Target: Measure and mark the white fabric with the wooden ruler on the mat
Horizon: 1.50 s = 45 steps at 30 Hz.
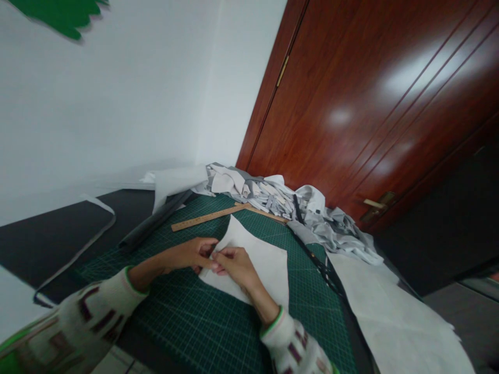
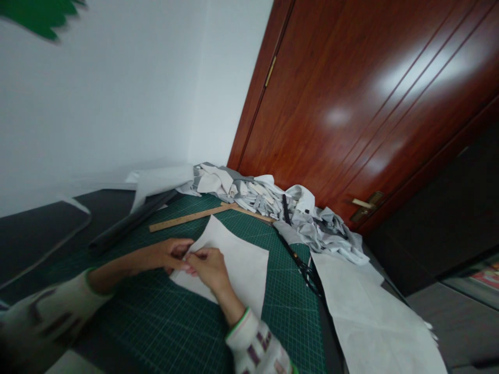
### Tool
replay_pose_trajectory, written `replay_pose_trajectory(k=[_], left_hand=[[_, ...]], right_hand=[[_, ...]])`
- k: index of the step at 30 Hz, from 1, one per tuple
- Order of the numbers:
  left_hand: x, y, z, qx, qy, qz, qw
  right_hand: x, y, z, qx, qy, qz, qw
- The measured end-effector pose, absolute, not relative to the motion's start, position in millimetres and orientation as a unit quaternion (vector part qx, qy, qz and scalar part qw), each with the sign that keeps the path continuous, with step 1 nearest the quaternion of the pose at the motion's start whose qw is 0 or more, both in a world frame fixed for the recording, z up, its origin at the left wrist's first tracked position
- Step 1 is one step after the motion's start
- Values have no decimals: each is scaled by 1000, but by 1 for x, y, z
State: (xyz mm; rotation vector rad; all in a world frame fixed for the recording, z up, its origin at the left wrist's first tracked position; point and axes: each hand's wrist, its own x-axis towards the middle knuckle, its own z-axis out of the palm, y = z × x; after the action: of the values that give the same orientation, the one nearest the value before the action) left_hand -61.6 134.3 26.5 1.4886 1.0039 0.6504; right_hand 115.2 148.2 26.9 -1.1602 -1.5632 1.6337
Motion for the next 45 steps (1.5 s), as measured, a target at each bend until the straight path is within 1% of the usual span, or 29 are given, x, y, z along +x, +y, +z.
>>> replay_pose_trajectory(k=[9,16,23,30,45], left_hand=[[-60,132,32,644,434,279,565],[-61,131,31,624,439,276,584],[-58,128,36,608,465,282,579],[-59,130,33,635,427,276,582],[-59,128,37,632,432,275,582]], right_hand=[[115,147,30,-422,-553,654,297],[117,148,30,-416,-530,679,291],[117,148,31,-418,-526,682,290],[117,148,30,-415,-525,685,288],[118,150,30,-419,-519,691,280]])
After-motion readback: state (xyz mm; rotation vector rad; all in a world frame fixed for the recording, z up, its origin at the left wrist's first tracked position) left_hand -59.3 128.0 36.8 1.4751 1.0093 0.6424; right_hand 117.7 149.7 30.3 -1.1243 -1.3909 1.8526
